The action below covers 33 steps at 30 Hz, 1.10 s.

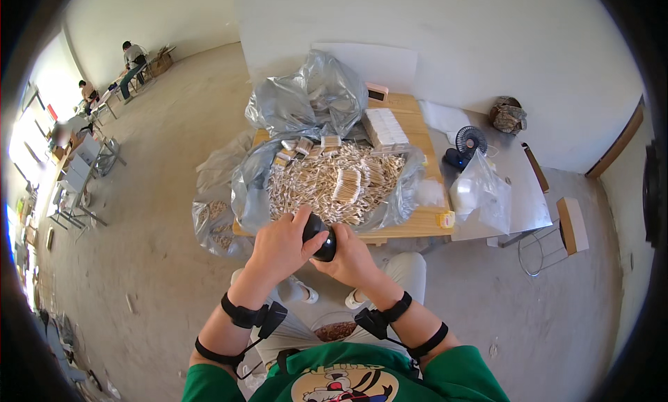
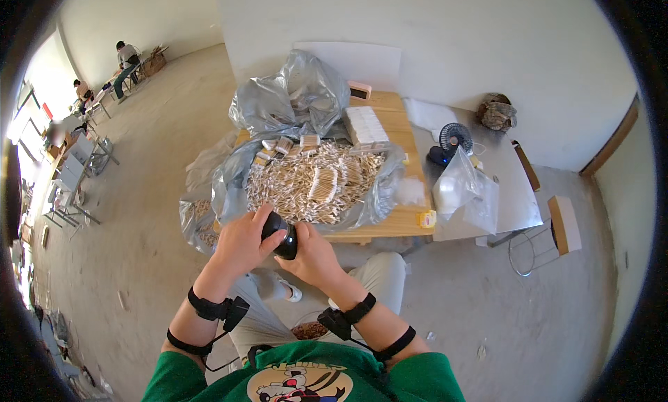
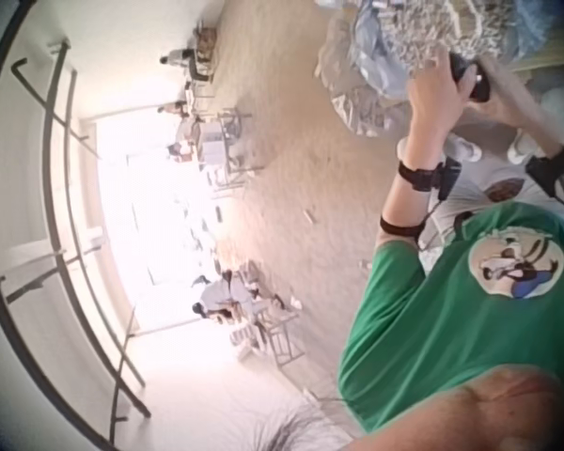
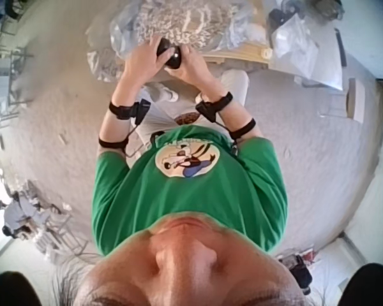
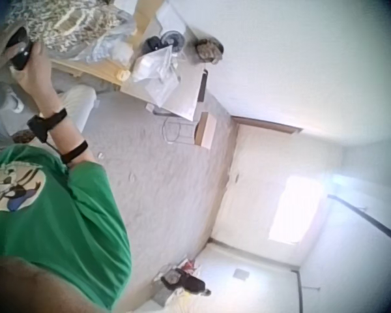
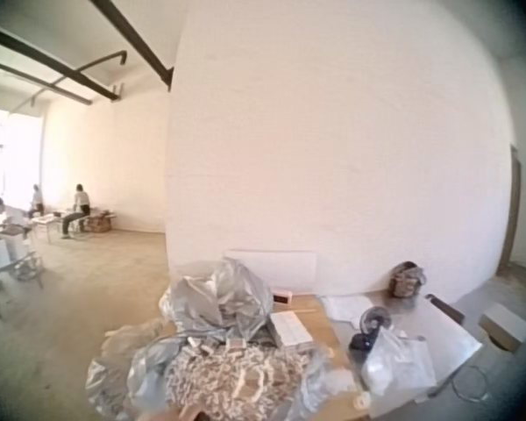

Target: Manually sort and pack cotton swabs into small plastic bags.

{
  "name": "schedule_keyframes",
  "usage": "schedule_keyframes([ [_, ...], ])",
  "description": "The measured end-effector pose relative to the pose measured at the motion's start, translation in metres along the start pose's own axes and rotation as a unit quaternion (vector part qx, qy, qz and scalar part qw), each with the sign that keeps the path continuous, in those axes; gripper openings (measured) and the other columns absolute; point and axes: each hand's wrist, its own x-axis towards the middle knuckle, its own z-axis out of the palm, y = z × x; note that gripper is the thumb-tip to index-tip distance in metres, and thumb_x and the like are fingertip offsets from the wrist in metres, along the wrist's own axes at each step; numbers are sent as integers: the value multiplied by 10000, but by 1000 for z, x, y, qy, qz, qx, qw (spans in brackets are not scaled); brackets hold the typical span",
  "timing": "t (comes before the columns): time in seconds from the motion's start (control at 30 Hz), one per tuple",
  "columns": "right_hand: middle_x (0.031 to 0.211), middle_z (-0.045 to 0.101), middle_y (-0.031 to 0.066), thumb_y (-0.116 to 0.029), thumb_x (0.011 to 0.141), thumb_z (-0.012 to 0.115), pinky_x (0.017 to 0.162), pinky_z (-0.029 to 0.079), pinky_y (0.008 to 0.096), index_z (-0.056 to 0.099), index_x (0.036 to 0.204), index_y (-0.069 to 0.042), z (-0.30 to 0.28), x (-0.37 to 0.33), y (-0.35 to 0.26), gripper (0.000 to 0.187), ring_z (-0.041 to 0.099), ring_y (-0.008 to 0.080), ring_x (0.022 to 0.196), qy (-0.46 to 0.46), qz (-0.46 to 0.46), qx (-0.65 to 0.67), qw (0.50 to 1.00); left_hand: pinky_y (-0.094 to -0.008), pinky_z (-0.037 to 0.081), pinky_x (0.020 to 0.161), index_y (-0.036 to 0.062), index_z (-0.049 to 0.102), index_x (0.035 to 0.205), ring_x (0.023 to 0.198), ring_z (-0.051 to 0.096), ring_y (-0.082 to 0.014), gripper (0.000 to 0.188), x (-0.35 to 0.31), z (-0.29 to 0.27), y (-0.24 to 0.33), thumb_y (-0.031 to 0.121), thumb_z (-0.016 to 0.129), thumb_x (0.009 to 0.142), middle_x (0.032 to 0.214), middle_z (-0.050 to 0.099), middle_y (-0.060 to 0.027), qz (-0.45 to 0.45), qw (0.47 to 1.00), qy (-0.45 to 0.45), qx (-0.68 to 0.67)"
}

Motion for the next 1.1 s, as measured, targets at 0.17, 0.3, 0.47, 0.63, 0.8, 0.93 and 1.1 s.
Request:
schedule_keyframes([
  [0.17, 1012, 543, 209, -248, 632, 776, 701, 478, 438, 442, 1091, -3, -2, -2, 0, 618, 561, 418, 877, -12, 9, 13, 1000, -440, 489, 633, 89, 453, 1178, 759, 612, -367, 469, -3, -1, 2, 417, 541, 855, 875, 598, -162, -4, 1000, -17, 1],
  [0.3, 1016, 549, 219, -251, 620, 791, 721, 480, 418, 443, 1087, 1, -12, -2, -11, 634, 562, 415, 886, -34, 27, 34, 998, -447, 462, 741, 96, 443, 1228, 889, 571, -375, 470, 0, -12, 0, 349, 547, 845, 979, 575, -190, 73, 995, -32, -55],
  [0.47, 1022, 574, 166, -246, 616, 820, 821, 457, 346, 442, 1166, 10, -25, -1, -13, 715, 575, 256, 944, -126, 14, 268, 955, -423, 438, 831, 101, 415, 1289, 966, 544, -379, 519, 11, -26, -13, 311, 553, 835, 1035, 546, -203, 176, 972, -65, -140],
  [0.63, 1032, 575, 150, -243, 617, 821, 841, 447, 340, 438, 1184, 18, -39, -3, -23, 733, 560, 219, 967, -185, 32, 334, 924, -363, 368, 951, 102, 343, 1388, 1068, 518, -297, 619, 13, -50, -8, 346, 533, 852, 1122, 524, -177, 196, 914, -209, -287],
  [0.8, 1017, 571, 195, -237, 629, 805, 790, 466, 381, 435, 1133, 17, -32, -1, -38, 675, 585, 302, 934, -98, 96, 189, 972, -352, 393, 919, 75, 394, 1347, 1018, 539, -298, 603, 7, -23, 14, 346, 572, 839, 1112, 543, -179, 127, 950, 12, -284],
  [0.93, 930, 570, 236, -239, 630, 795, 736, 466, 440, 401, 1107, -1, -15, -5, -26, 663, 566, 448, 865, 13, 7, 150, 989, -324, 457, 792, 3, 619, 1070, 844, 602, -253, 380, 6, -1, 37, 286, 637, 817, 926, 618, -158, 42, 971, 146, -186],
  [1.1, 1116, 543, 180, -217, 653, 797, 859, 439, 360, 365, 1234, -8, -41, -11, -34, 755, 550, 295, 1023, -157, -15, 271, 950, -307, 466, 736, -1, 675, 868, 793, 615, -220, 213, 9, -4, 8, 182, 658, 760, 839, 641, -126, 148, 841, -9, -521],
])
